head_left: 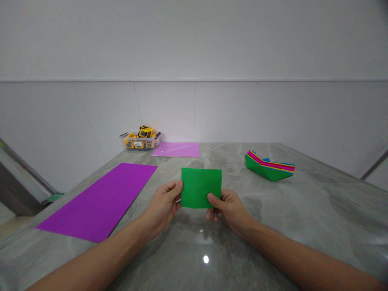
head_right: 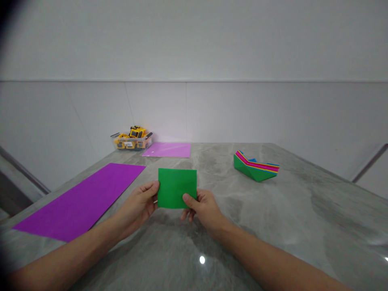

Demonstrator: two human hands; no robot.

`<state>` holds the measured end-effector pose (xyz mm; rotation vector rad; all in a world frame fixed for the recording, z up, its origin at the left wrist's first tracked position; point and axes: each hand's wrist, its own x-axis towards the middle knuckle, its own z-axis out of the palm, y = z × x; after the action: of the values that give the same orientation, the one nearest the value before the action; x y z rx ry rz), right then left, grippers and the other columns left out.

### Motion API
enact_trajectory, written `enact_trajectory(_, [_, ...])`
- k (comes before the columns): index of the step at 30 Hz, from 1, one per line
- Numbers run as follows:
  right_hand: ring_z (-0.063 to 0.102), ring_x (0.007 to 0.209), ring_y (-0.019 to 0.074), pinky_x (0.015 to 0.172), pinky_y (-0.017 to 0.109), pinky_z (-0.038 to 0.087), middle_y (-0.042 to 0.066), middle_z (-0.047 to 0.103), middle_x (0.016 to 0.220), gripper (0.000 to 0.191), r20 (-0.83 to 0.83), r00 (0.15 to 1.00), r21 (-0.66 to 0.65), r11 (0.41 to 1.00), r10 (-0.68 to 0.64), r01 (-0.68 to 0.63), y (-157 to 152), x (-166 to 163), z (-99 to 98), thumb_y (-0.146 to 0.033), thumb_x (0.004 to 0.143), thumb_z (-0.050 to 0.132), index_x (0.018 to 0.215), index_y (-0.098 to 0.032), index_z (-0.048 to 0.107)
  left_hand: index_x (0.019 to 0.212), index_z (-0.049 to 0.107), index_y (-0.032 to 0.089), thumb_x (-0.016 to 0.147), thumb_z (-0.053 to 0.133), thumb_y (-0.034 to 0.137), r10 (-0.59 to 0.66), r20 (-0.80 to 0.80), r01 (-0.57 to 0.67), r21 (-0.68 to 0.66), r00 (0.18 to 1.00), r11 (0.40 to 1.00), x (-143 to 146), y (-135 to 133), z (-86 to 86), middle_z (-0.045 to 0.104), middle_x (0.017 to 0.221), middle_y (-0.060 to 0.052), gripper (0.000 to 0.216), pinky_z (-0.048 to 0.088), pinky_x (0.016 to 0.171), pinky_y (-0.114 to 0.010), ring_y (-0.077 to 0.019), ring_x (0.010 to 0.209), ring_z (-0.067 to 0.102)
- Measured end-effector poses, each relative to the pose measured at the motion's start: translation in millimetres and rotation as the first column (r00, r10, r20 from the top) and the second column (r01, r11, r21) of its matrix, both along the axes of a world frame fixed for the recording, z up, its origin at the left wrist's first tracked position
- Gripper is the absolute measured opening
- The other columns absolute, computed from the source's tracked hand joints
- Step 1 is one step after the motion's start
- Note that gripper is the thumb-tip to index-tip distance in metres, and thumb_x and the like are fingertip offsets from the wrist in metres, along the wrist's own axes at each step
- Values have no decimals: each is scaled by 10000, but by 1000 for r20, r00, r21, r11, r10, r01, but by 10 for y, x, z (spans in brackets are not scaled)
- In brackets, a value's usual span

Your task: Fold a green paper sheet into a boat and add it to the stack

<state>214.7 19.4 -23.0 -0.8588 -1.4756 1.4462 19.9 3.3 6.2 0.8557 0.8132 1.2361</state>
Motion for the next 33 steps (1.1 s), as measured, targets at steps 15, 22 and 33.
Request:
enact_trajectory(15, [683, 990, 207, 818, 375, 578, 79, 701, 1184, 407, 168, 911, 630, 752, -376, 194, 125, 104, -28, -160, 927, 435, 1255, -254, 657, 1012, 708, 70, 902, 580, 138, 58, -88, -75, -195, 994, 978, 12, 49, -50, 760, 810, -122, 182, 566, 576, -294, -194, 603, 690])
enact_trajectory(22, [632, 936, 200, 649, 273, 554, 97, 648, 1126, 321, 161, 969, 429, 898, -186, 102, 63, 59, 23, -396, 954, 481, 1057, -182, 698, 1012, 718, 84, 884, 630, 179, 97, -50, -102, -127, 994, 987, 13, 44, -94, 765, 862, -116, 182, 578, 652, -289, -203, 707, 716])
enact_trajectory(33, [622, 832, 215, 726, 336, 513, 65, 663, 893, 286, 233, 956, 352, 932, -178, 88, 41, 33, 14, -434, 859, 589, 944, -168, 651, 893, 725, 75, 808, 722, 245, -203, -56, 193, -149, 977, 970, 68, -58, -133, 755, 798, -131, 190, 579, 654, -310, -202, 651, 703])
